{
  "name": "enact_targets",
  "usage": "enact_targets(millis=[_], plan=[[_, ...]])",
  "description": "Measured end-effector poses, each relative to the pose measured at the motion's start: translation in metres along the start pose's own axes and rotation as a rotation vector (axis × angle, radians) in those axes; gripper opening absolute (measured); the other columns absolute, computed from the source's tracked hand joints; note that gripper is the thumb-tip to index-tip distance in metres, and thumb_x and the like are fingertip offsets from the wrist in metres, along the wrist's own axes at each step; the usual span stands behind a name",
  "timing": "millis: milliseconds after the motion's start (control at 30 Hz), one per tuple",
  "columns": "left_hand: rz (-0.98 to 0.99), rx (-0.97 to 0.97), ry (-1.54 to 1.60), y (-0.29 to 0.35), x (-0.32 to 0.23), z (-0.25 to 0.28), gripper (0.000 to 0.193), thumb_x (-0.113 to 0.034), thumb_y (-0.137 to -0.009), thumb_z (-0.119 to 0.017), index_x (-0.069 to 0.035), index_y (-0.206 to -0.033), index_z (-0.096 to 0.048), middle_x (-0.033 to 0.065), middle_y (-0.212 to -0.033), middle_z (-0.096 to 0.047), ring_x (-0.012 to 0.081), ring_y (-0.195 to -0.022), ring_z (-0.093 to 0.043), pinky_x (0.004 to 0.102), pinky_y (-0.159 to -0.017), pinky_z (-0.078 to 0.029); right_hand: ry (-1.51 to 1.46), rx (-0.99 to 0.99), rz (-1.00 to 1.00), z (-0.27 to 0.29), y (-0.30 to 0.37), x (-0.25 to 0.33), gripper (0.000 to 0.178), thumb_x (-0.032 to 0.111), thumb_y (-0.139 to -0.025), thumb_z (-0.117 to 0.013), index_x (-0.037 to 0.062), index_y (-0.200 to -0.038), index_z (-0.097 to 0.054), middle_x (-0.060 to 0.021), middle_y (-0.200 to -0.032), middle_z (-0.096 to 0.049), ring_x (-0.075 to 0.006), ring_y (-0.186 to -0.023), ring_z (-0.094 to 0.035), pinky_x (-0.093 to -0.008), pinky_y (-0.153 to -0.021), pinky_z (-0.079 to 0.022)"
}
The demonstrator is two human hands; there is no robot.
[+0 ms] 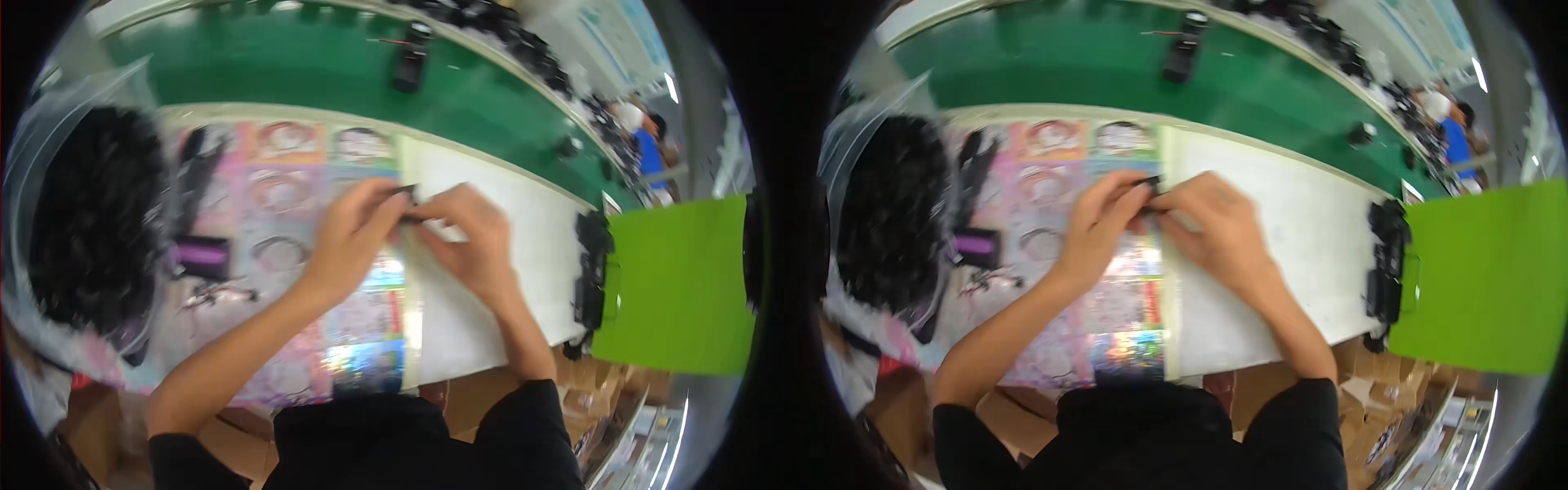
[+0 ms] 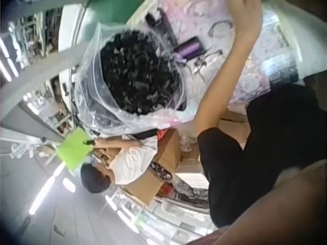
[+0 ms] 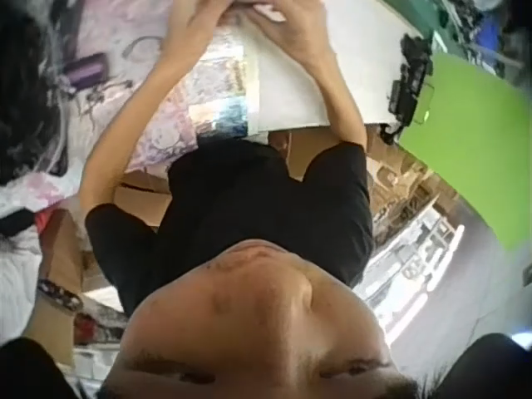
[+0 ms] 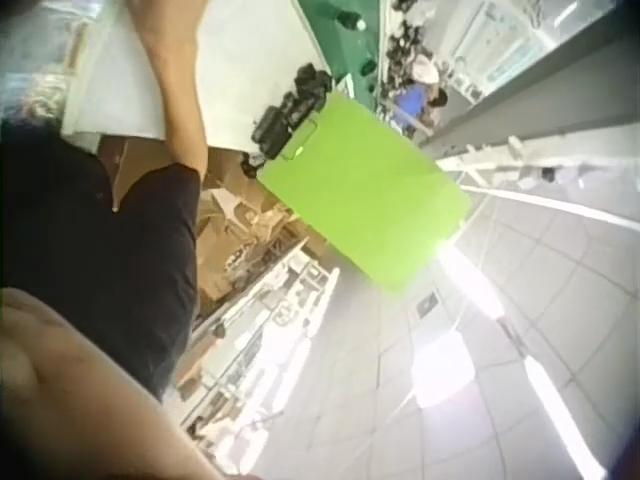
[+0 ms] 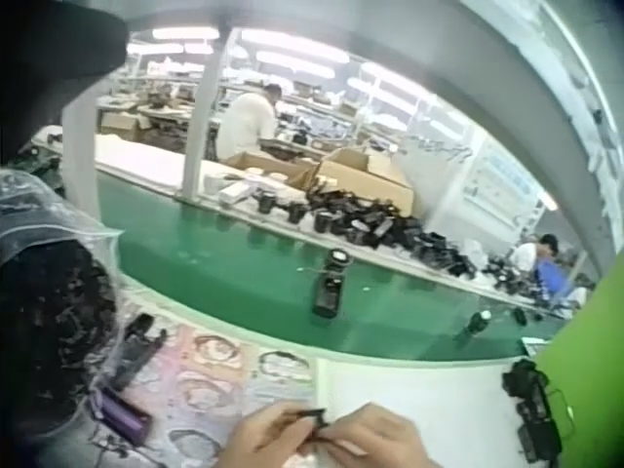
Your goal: The person assembles circular electronic components with wires into black plastic housings by hand at a factory workstation.
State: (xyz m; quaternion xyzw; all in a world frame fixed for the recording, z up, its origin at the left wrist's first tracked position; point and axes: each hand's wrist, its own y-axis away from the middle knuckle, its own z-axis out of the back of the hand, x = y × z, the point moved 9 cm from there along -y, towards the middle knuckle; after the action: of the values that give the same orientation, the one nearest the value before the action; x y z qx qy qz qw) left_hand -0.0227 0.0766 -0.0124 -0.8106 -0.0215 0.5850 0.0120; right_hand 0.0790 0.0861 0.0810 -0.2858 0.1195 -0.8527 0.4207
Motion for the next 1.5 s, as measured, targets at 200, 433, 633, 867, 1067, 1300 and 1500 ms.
enact_targets(millis=[200,433,633,867,1067,1300,1500], plan=[[0.017,0.005,-0.085,0.003,-0.006,-0.012,0.019,-0.007,-0.09,-0.058,0.001,-0.108,-0.061,0.005,-0.09,-0.064,0.0069,-0.079,-0.059,0.0217,-0.067,-0.048,-0.463,0.053,-0.19,0.005,0.019,-0.024,0.019,0.005,-0.08,-0.066,0.0058,-0.098,-0.061,-0.0089,-0.109,-0.056,-0.0189,-0.093,-0.059,-0.0292,-0.066,-0.051],[-0.012,-0.027,-0.179,0.002,-0.006,-0.014,0.023,-0.004,-0.087,-0.06,0.002,-0.109,-0.062,0.0066,-0.09,-0.065,0.0092,-0.08,-0.06,0.0227,-0.074,-0.048,-0.724,0.239,-0.266,-0.013,0.026,-0.053,0.014,-0.002,-0.088,-0.049,0.0031,-0.097,-0.058,-0.0077,-0.095,-0.061,-0.0146,-0.088,-0.059,-0.027,-0.064,-0.05],[-0.035,0.046,-0.294,-0.002,-0.004,-0.013,0.016,-0.006,-0.09,-0.053,0.001,-0.1,-0.063,0.0058,-0.083,-0.066,0.0087,-0.071,-0.058,0.0215,-0.065,-0.045,-0.195,-0.386,-0.754,0.115,0.043,-0.294,0.028,0.009,-0.093,-0.042,0.0089,-0.103,-0.068,-0.0058,-0.102,-0.062,-0.011,-0.086,-0.055,-0.0282,-0.069,-0.051],[-0.083,0.054,-0.332,-0.003,-0.009,-0.013,0.013,-0.006,-0.089,-0.054,0.002,-0.094,-0.063,0.0105,-0.075,-0.064,0.012,-0.065,-0.06,0.0241,-0.058,-0.047,0.535,-0.347,-1.185,0.208,0.1,-0.442,0.085,0.063,-0.059,-0.073,-0.0021,-0.112,-0.063,-0.0265,-0.112,-0.06,-0.0381,-0.118,-0.042,-0.0438,-0.097,-0.039],[-0.06,0.164,-0.307,-0.005,-0.006,-0.026,0.015,-0.009,-0.09,-0.055,0.002,-0.097,-0.063,0.0085,-0.08,-0.065,0.012,-0.071,-0.061,0.0238,-0.063,-0.048,0.445,-0.609,-0.791,0.185,0.064,-0.37,0.077,0.052,-0.059,-0.081,-0.001,-0.112,-0.062,-0.0218,-0.116,-0.051,-0.0338,-0.108,-0.05,-0.0397,-0.09,-0.044],[0.139,0.215,0.226,0.004,-0.006,-0.02,0.063,-0.024,-0.083,-0.069,-0.002,-0.132,-0.036,0.0107,-0.116,-0.051,0.0185,-0.104,-0.054,0.0259,-0.072,-0.051,-0.159,-0.165,-0.274,0.029,0.006,-0.051,0.071,0.024,-0.05,-0.088,0.0092,-0.114,-0.062,-0.0071,-0.105,-0.048,-0.0188,-0.094,-0.052,-0.0263,-0.063,-0.044],[0.185,0.217,0.203,0.013,-0.012,-0.032,0.056,-0.012,-0.084,-0.066,0.002,-0.128,-0.035,0.0098,-0.11,-0.052,0.0148,-0.097,-0.056,0.0274,-0.072,-0.053,-0.255,-0.097,-0.218,0.017,0.024,-0.015,0.069,0.022,-0.054,-0.087,0.0104,-0.117,-0.063,-0.008,-0.105,-0.045,-0.0198,-0.095,-0.049,-0.0277,-0.063,-0.044]])
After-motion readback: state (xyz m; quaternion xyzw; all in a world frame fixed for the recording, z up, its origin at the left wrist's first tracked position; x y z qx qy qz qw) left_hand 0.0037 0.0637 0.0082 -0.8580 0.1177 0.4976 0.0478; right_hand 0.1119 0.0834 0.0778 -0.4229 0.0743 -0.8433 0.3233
